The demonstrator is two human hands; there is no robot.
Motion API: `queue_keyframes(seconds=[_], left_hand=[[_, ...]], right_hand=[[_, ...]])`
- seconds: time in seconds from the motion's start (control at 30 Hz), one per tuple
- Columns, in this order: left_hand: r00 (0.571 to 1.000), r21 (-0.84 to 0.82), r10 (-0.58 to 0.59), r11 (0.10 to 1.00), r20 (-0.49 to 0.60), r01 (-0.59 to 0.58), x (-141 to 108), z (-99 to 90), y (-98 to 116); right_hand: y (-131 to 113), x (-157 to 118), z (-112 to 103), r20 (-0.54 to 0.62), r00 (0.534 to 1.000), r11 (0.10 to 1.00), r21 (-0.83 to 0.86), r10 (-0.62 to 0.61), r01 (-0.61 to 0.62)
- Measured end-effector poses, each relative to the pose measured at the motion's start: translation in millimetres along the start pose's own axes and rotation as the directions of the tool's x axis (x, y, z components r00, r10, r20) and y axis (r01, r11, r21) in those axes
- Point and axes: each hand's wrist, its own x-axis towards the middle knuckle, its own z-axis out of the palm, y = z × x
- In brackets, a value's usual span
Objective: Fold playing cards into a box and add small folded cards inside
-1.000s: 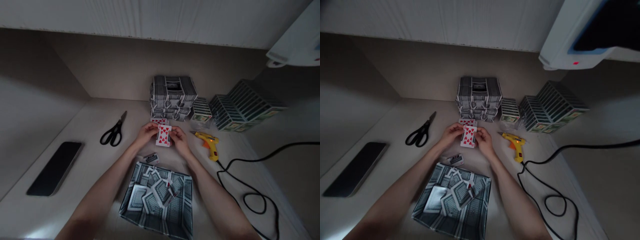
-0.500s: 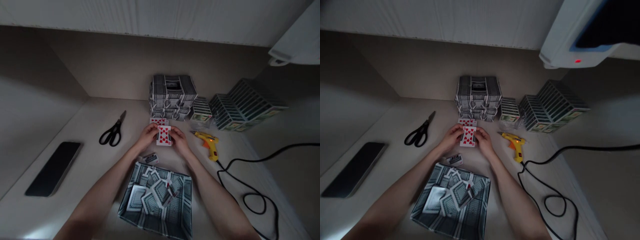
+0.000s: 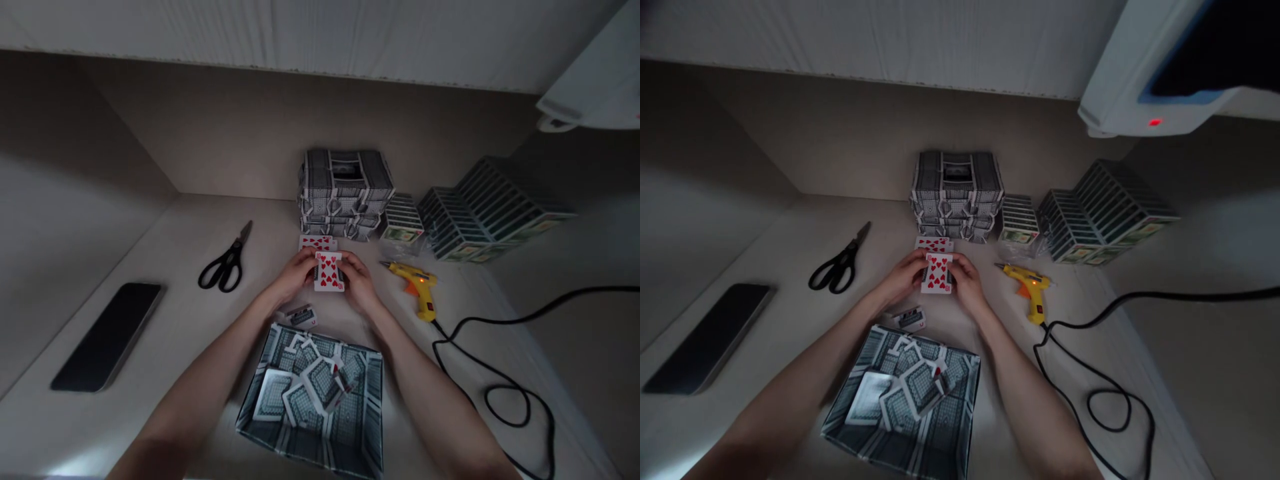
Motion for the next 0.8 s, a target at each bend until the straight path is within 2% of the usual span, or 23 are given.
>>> queue_keyframes(seconds=[0.17, 0.53, 0.8], left_hand=[[1.0, 0.025, 0.019, 1.0, -0.024, -0.019, -1.2, 2.2, 0.2], [0.993, 0.139, 0.113, 0.985, -0.044, -0.106, -3.6, 0.7, -2.2], [0.982, 0.162, 0.173, 0.974, -0.073, -0.16, -1.5, -1.2, -4.1]], right_hand=[[0.1, -0.9, -0.2, 0.038, 0.999, 0.999, -0.032, -0.015, 0.016], [-7.0, -3.8, 4.2, 0.031, 0.995, 0.991, 0.089, 0.095, -0.097], [-7.9, -4.4, 4.3, 0.05, 0.987, 0.986, 0.053, 0.155, -0.158]])
